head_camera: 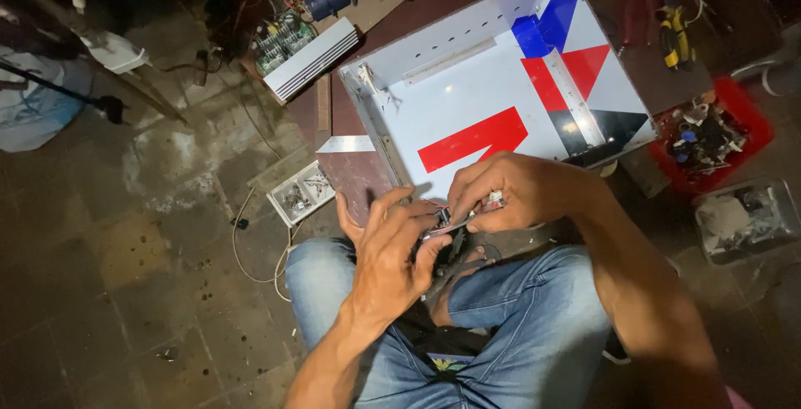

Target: Attaching a small electronic component to a metal enclosure using hands and a small tool.

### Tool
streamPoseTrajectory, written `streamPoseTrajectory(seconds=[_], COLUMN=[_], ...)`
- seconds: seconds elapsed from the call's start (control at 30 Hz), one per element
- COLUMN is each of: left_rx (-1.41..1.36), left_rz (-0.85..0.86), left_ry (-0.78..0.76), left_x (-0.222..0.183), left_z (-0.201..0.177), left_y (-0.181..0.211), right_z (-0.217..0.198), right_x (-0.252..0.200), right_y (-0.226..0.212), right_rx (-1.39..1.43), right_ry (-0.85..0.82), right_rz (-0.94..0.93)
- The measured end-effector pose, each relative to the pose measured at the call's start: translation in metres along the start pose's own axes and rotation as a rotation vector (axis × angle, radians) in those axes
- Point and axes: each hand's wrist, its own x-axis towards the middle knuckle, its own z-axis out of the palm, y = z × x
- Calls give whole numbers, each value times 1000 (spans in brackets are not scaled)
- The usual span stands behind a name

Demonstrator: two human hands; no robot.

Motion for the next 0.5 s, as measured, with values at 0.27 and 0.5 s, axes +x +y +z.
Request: streamPoseTrajectory(seconds=[0.27, 0.5], left_rx=[-90, -129], left_rz=[57, 161], left_ry=[39, 127], left_x=[-7, -1], left_z=[8, 6], left_y=[-7, -9], right_z=[3, -3], right_x=[-2, -3], right_y=[7, -11], right_rx=[-51, -24], right_ry=[30, 124], right_rz=[14, 233])
